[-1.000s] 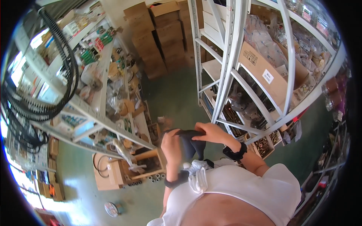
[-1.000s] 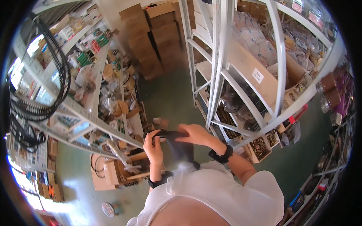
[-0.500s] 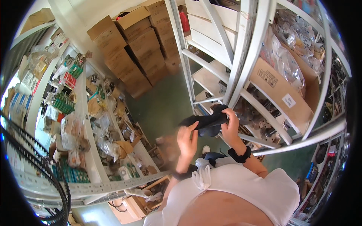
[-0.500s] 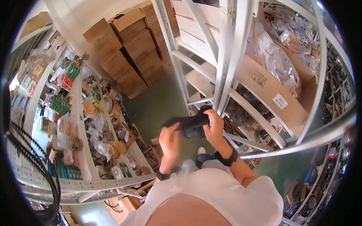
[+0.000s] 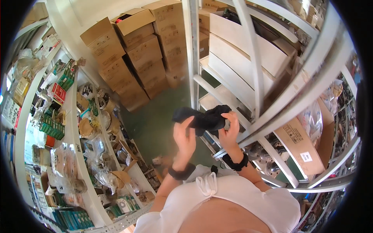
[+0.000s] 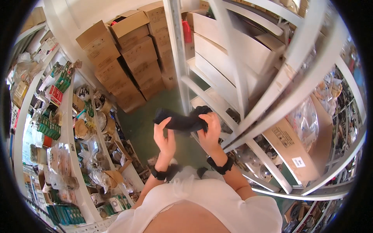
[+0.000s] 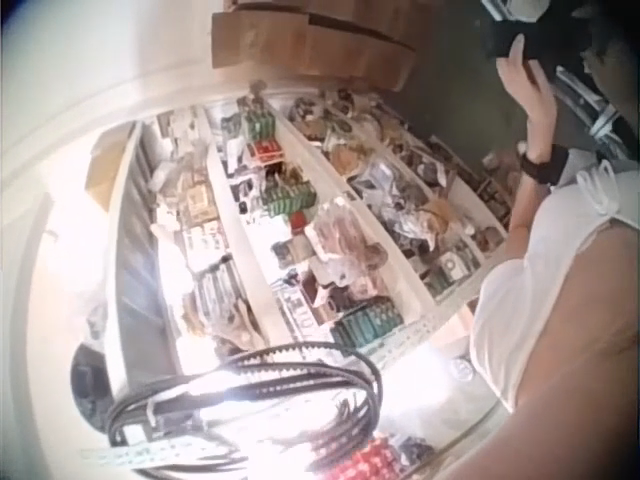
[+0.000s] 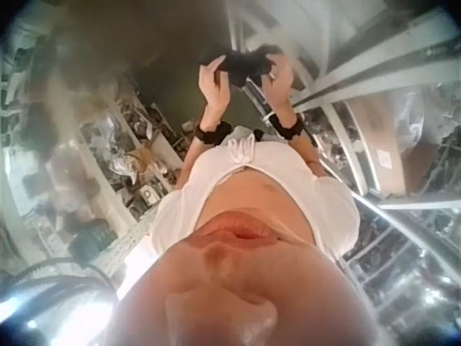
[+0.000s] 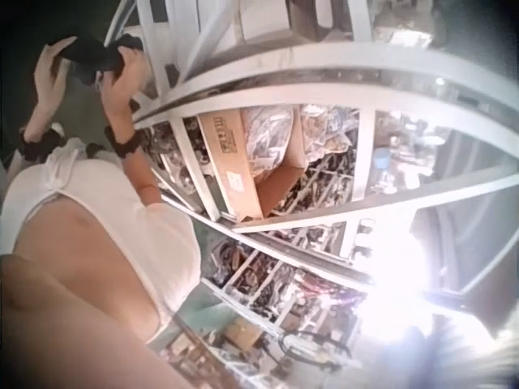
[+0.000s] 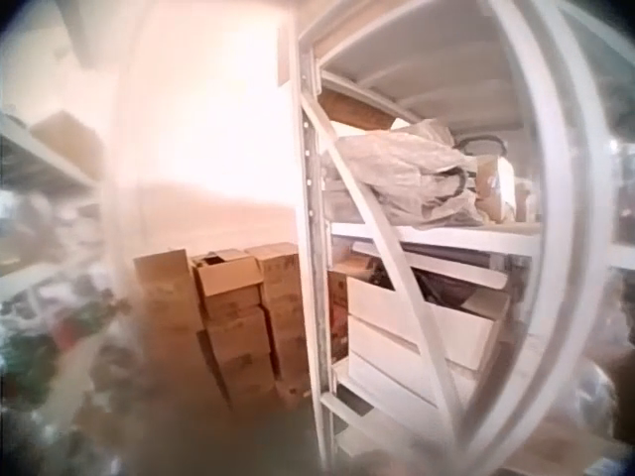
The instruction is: The person cleans various small objects including a circular metal gear, orange lids, and a black fabric item by wiping them with a cloth.
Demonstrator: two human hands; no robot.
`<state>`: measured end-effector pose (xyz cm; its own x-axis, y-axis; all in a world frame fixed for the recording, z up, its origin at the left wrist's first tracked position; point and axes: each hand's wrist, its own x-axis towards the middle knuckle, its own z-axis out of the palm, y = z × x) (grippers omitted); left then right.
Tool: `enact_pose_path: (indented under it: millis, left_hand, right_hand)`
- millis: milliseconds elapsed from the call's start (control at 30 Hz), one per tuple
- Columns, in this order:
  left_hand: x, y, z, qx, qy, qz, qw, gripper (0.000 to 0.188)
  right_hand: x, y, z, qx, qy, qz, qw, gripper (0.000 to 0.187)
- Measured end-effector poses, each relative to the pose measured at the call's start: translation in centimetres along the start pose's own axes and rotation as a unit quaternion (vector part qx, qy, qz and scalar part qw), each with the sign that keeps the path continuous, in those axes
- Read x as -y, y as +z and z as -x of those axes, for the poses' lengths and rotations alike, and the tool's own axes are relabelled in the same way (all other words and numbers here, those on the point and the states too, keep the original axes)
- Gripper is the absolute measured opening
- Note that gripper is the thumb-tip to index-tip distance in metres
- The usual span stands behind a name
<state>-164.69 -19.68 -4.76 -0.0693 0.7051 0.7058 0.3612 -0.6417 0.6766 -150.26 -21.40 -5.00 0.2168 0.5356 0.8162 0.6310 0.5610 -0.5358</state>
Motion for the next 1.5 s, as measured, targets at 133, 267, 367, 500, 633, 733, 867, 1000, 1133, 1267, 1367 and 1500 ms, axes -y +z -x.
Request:
enact_pose_path:
  millis: [133, 267, 367, 500, 633, 733, 867, 1000, 1133, 1267, 1367, 1500]
  left_hand:
    - [3.8, 0.5, -2.6, 0.018, 0.042, 0.010, 0.999, 0.033]
    - [7.1, -0.8, -5.7, -0.076, 0.159, 0.024, 0.984, 0.040]
    - [9.7, -4.4, -7.4, -0.135, 0.184, -0.055, 0.972, 0.038]
    - [12.7, -10.5, -7.8, -0.137, 0.165, -0.192, 0.958, 0.037]
    - [13.0, -15.9, -7.1, -0.135, 0.013, -0.291, 0.947, 0.032]
    - [13.2, -19.3, -6.2, -0.215, -0.127, -0.261, 0.933, 0.022]
    - [11.7, -22.9, -5.0, -0.331, -0.261, -0.297, 0.856, 0.014]
    - [13.1, -26.0, -4.1, -0.448, -0.306, -0.317, 0.778, 0.013]
    - [14.1, -28.3, -2.6, -0.476, -0.369, -0.372, 0.706, 0.016]
    - [16.1, -27.9, -3.0, -0.485, -0.379, -0.399, 0.680, 0.018]
    - [17.7, -28.1, -4.0, -0.491, -0.362, -0.419, 0.673, 0.016]
    - [17.7, -28.8, -6.1, -0.485, -0.398, -0.379, 0.681, 0.014]
  right_hand:
    - [-0.5, 3.8, -1.5, -0.012, -0.030, -0.009, 0.999, 0.027]
    - [-2.4, 9.0, -2.3, -0.021, -0.035, -0.164, 0.986, 0.028]
    - [-1.7, 13.2, -3.9, 0.112, 0.001, -0.096, 0.989, 0.026]
    - [-0.3, 20.0, -4.6, 0.265, 0.027, -0.130, 0.955, 0.023]
    - [1.7, 26.2, -4.8, 0.418, 0.060, -0.191, 0.886, 0.045]
    - [5.0, 31.0, -5.3, 0.461, 0.039, -0.224, 0.858, 0.052]
    - [11.0, 39.3, -5.4, 0.468, -0.095, -0.364, 0.800, 0.059]
    - [18.1, 47.0, -2.0, 0.477, -0.249, -0.398, 0.743, 0.057]
    - [21.3, 51.6, 1.1, 0.494, -0.361, -0.410, 0.676, 0.050]
    - [22.5, 54.0, 1.1, 0.547, -0.388, -0.433, 0.602, 0.052]
    - [23.9, 55.1, 0.5, 0.578, -0.405, -0.444, 0.552, 0.055]
    - [24.1, 55.5, -0.1, 0.598, -0.401, -0.475, 0.506, 0.054]
